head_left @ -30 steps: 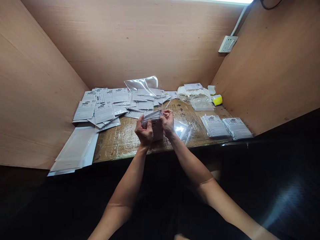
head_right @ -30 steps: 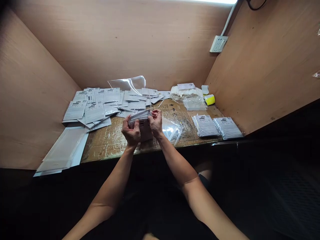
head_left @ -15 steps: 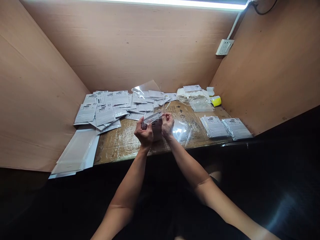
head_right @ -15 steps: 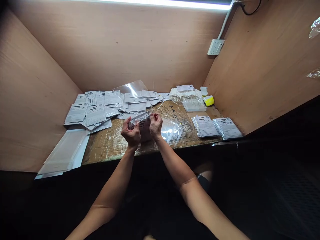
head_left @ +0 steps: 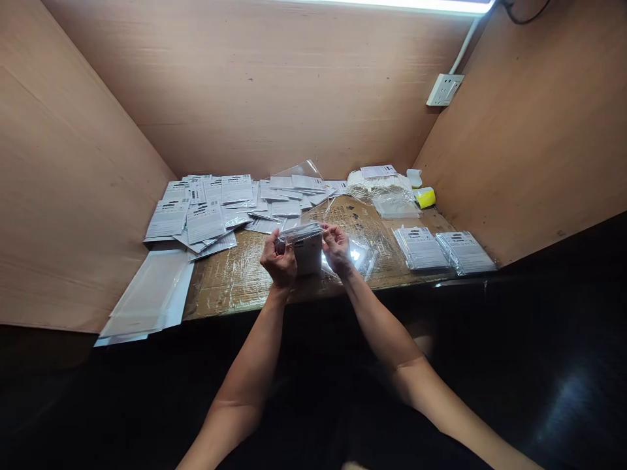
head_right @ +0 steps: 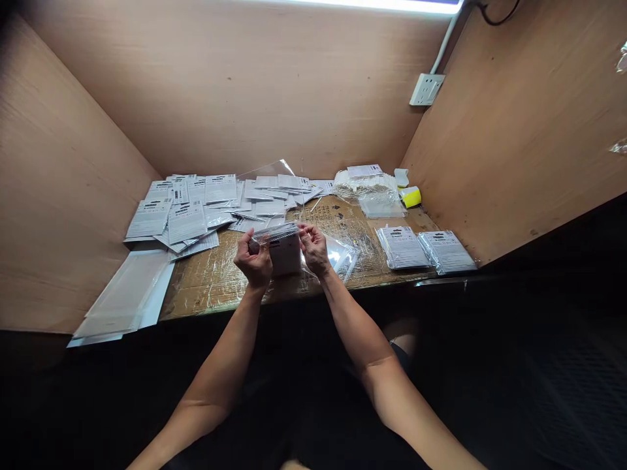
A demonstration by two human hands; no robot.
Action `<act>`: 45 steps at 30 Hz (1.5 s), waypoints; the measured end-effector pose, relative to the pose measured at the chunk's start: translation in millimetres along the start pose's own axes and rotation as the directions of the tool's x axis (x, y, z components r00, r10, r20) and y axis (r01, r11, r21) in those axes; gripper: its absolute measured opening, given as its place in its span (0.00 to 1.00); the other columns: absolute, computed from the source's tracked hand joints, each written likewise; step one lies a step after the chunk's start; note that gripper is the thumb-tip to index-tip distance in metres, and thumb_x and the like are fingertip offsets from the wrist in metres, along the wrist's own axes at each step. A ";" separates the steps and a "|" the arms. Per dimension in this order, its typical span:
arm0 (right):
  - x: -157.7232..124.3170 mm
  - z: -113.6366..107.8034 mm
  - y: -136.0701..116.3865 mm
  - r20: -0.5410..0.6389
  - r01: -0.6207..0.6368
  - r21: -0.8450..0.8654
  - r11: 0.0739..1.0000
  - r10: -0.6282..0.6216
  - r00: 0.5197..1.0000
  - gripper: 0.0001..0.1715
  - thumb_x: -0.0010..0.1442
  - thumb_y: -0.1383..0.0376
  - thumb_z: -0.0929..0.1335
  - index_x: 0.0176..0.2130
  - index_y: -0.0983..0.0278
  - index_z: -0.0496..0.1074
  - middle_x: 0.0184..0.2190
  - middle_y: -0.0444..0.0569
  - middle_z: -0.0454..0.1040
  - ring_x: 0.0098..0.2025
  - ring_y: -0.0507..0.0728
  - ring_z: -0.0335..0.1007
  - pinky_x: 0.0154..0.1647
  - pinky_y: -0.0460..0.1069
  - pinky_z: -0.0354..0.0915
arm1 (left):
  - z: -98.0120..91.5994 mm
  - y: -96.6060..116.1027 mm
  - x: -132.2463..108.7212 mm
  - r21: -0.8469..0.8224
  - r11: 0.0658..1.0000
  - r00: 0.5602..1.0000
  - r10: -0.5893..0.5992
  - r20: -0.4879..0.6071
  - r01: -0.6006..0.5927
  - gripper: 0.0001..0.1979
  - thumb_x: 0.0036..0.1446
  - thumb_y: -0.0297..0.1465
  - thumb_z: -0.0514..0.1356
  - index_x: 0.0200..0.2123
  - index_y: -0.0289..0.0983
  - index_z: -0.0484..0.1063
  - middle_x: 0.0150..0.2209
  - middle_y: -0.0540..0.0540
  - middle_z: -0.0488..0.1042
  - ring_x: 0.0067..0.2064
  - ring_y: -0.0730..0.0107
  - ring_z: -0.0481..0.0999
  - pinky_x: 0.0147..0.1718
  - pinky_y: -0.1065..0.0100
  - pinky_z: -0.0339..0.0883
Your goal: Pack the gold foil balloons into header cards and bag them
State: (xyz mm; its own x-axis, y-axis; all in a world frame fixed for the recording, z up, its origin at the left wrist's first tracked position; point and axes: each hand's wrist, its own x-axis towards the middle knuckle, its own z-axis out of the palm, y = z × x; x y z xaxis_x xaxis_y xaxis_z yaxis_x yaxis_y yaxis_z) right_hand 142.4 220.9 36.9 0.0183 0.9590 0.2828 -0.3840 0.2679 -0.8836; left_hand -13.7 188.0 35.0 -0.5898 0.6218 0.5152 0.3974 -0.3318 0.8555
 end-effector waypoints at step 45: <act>19.7 19.9 6.2 0.184 -0.137 0.065 0.988 0.123 0.975 0.36 0.52 0.48 0.81 0.52 0.55 0.68 0.52 0.47 0.80 0.56 0.60 0.76 0.65 0.55 0.70 | -4.2 -2.6 7.4 -0.065 0.990 0.984 0.131 0.120 -0.124 0.26 0.60 0.37 0.64 0.60 0.34 0.76 0.57 0.35 0.80 0.59 0.50 0.80 0.62 0.53 0.73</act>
State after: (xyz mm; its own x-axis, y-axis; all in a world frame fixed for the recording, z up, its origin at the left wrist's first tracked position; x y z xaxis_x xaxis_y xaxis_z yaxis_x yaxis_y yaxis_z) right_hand 121.9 239.6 44.4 -0.1987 0.9512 0.2360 -0.4424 0.1278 -0.8876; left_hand -22.0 190.5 36.8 -0.4440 0.6536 0.6129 0.4211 -0.4516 0.7866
